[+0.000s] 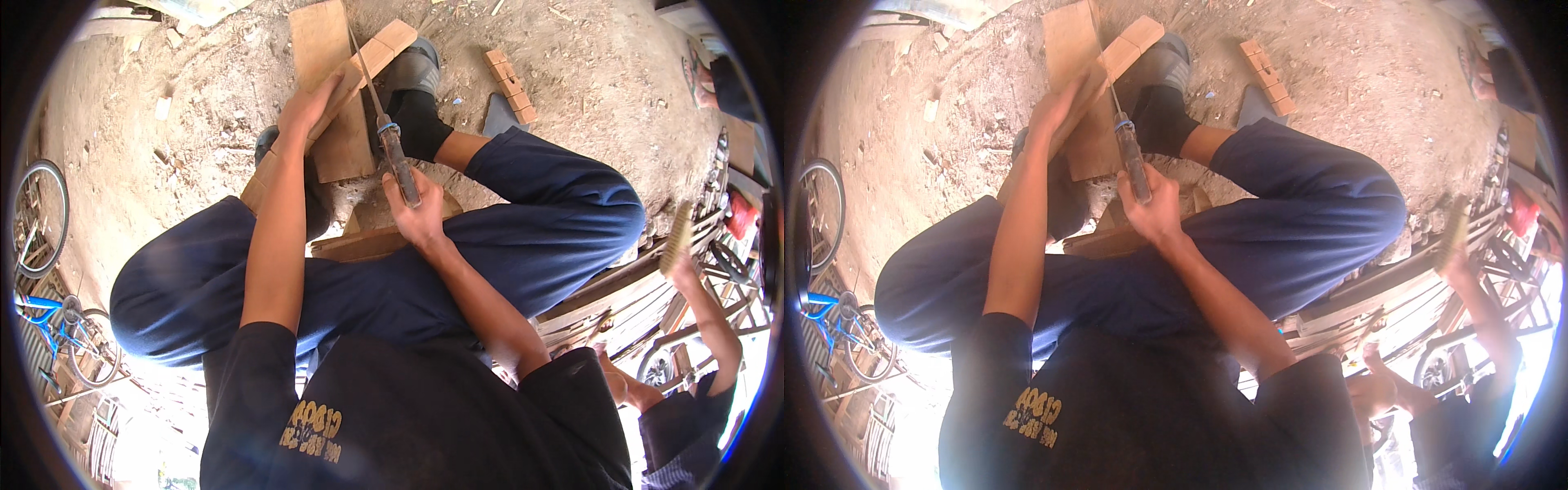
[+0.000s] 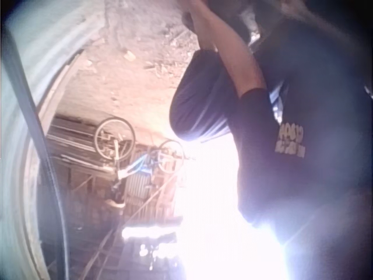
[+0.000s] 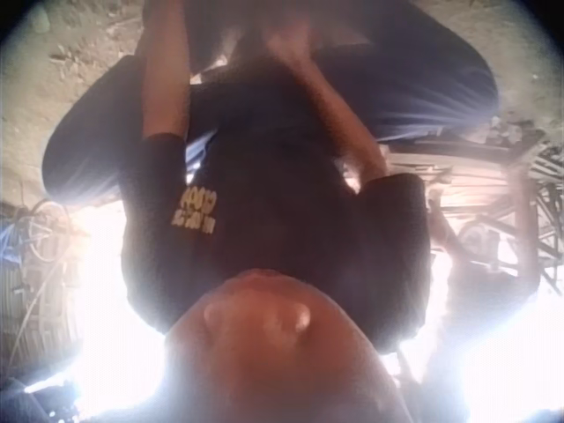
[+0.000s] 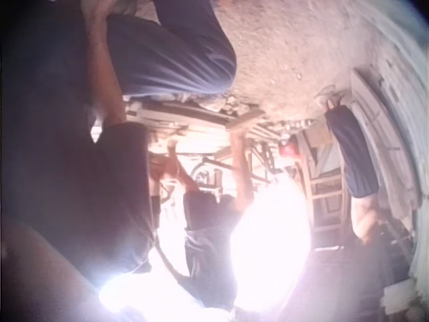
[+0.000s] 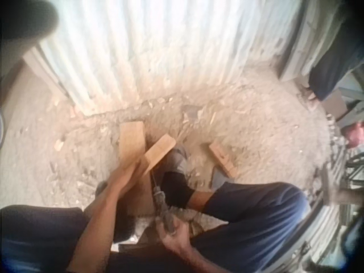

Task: The person sits cross-legged on the ground and uses a hand saw to cut a wooden plank into smaller pieces. The person holds the wood with one hand and saws with the other, periodically adjusting the wood's position.

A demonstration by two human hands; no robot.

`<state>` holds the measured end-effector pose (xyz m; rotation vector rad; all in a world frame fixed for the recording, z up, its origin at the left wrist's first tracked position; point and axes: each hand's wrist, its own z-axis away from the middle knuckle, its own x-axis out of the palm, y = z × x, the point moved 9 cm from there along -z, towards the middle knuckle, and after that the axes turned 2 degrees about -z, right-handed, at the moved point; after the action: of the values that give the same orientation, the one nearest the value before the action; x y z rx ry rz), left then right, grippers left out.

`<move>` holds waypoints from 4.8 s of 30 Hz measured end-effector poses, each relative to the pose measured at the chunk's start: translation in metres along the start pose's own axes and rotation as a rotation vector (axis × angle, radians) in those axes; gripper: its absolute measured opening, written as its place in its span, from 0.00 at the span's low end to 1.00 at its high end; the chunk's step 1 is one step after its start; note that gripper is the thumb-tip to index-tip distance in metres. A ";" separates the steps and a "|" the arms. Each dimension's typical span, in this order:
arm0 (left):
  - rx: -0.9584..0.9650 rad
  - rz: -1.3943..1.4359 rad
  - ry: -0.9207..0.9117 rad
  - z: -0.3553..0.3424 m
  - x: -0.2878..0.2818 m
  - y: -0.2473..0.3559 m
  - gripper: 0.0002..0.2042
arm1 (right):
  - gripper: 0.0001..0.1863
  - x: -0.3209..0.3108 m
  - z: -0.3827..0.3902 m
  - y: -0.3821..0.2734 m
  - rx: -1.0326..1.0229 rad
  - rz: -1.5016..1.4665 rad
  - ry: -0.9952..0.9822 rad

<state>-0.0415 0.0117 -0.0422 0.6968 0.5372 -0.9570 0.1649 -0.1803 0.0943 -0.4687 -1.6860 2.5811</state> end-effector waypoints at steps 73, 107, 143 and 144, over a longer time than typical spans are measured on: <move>-0.016 -0.019 0.146 0.004 -0.006 0.002 0.47 | 0.16 -0.001 -0.001 -0.005 0.029 0.051 -0.059; 0.012 -0.070 0.206 0.006 -0.006 0.000 0.48 | 0.12 -0.184 0.095 -0.162 0.023 0.678 -0.245; 0.028 -0.032 0.241 0.015 -0.010 0.007 0.47 | 0.09 -0.176 0.084 -0.161 -0.067 0.657 -0.239; 0.027 -0.024 0.277 0.012 -0.011 0.000 0.46 | 0.09 -0.170 0.082 -0.162 -0.082 0.652 -0.254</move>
<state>-0.0453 0.0089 -0.0266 0.8549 0.7780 -0.8965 0.2831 -0.2170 0.3100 -0.8515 -1.9901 3.1321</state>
